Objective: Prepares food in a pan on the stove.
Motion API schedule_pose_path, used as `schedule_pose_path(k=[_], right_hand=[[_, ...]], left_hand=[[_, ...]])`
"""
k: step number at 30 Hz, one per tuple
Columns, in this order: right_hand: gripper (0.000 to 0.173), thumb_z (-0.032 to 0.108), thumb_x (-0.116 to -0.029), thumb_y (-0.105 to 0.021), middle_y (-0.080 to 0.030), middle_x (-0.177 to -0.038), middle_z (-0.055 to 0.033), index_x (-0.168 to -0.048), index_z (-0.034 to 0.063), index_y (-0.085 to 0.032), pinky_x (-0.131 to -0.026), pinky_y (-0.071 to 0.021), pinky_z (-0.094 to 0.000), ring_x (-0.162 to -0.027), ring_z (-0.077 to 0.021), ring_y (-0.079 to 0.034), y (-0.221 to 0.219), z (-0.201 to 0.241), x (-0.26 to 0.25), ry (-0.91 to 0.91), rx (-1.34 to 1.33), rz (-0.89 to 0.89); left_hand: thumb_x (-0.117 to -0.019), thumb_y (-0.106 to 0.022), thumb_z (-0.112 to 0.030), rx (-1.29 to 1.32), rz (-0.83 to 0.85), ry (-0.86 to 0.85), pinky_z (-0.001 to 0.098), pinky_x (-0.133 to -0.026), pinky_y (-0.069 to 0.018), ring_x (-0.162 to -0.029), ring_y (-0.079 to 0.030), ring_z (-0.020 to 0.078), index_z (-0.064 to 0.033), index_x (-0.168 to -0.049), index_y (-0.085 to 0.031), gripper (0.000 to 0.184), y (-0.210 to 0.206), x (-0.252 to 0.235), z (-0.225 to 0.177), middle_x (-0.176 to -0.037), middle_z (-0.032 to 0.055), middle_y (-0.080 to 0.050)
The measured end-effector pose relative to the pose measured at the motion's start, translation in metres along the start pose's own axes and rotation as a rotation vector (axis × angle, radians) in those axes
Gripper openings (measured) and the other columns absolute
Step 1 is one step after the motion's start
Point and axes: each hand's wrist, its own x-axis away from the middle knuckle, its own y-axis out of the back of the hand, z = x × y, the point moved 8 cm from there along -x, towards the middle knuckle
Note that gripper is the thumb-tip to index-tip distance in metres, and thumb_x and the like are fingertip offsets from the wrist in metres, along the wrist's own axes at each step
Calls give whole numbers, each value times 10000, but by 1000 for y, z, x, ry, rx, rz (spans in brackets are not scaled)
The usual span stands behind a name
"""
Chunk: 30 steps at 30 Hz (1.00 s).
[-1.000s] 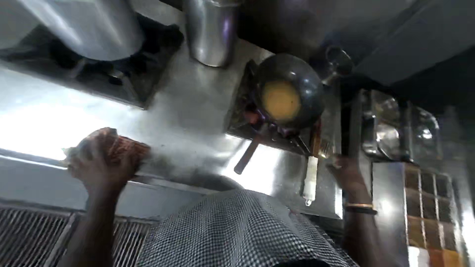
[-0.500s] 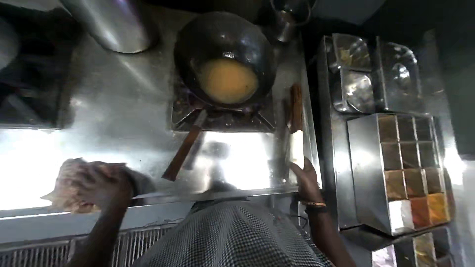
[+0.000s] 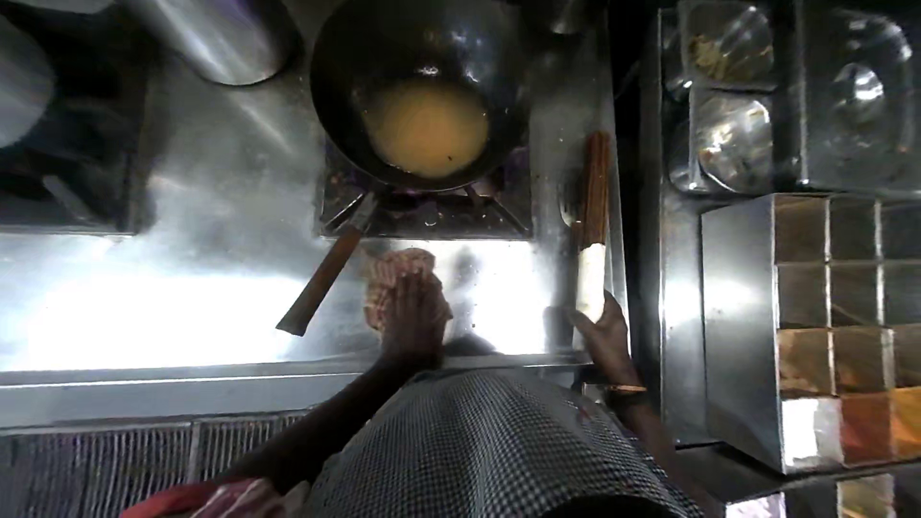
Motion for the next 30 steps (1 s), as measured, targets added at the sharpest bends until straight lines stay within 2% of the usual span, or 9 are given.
schedule_pose_path(k=[5, 8, 10, 13, 16, 20, 25, 28, 30], right_hand=[[695, 328, -859, -811, -699, -1199, -100, -1457, 153, -506, -832, -621, -475, -996, -226, -714, 31, 9, 9, 27, -168, -26], [649, 256, -892, -787, -714, -1177, -98, -1465, 142, -502, -821, -640, -458, -966, -238, -731, 38, 17, 26, 41, -232, -2], [624, 260, -897, -781, -726, -1162, -90, -1453, 152, -519, -816, -643, -452, -956, -242, -736, 41, 17, 37, 33, -232, 22], [589, 240, -880, -784, -737, -1109, -74, -1418, 162, -558, -772, -639, -418, -902, -211, -735, 47, 20, 51, 19, -175, 20], [593, 211, -876, -790, -726, -1131, -82, -1422, 159, -566, -771, -639, -415, -910, -210, -730, 47, 21, 52, 49, -153, 29], [606, 224, -893, -774, -714, -1157, -74, -1447, 172, -533, -765, -627, -409, -900, -199, -721, 45, 27, 51, 85, -165, 75], [634, 201, -874, -781, -717, -1155, -103, -1456, 179, -531, -776, -642, -442, -923, -257, -733, 38, 30, 34, 171, -291, 93], [606, 147, -918, -706, -727, -1145, -120, -1482, 145, -484, -754, -643, -405, -917, -270, -743, 36, 49, 41, 204, -423, 152], [588, 115, -925, -668, -709, -1140, -155, -1479, 128, -471, -717, -641, -416, -905, -304, -734, 35, 53, 45, 204, -512, 189]], left_hand=[[-1045, -436, -453, 71, -18, -315, 548, -1235, -233, -1527, -289, 328, -169, -1562, -421, 589, -25, -55, -98, -1640, 117, -352], [-1071, -369, -461, 110, 24, -512, 541, -1243, -217, -1532, -277, 325, -133, -1544, -444, 580, -41, -84, -153, -1639, 126, -350], [-1031, -440, -468, 128, 85, -604, 543, -1238, -204, -1535, -266, 303, -195, -1524, -476, 565, -55, -91, -180, -1646, 83, -346], [-1011, -524, -434, 125, 174, -805, 553, -1238, -219, -1532, -273, 298, -247, -1507, -513, 530, -56, -62, -203, -1640, 38, -368], [-993, -585, -409, 187, 196, -872, 516, -1251, -229, -1534, -280, 251, -276, -1490, -541, 516, -51, -27, -181, -1631, -20, -386], [-1014, -539, -392, 52, -70, -341, 468, -1221, -320, -1475, -375, 154, -275, -1492, -522, 492, 1, -6, -59, -1574, -68, -457], [-1073, -328, -529, -233, -201, 440, 616, -1214, -244, -1508, -317, 388, -131, -1548, -451, 631, 45, 51, 154, -1620, 164, -375], [-1057, -380, -508, -152, -179, 762, 690, -1205, -88, -1546, -116, 471, -106, -1617, -280, 697, 64, 56, 193, -1679, 227, -180], [-1049, -441, -484, -28, -292, 885, 701, -1200, -62, -1548, -75, 477, -106, -1620, -278, 703, 59, 52, 192, -1683, 238, -148]])
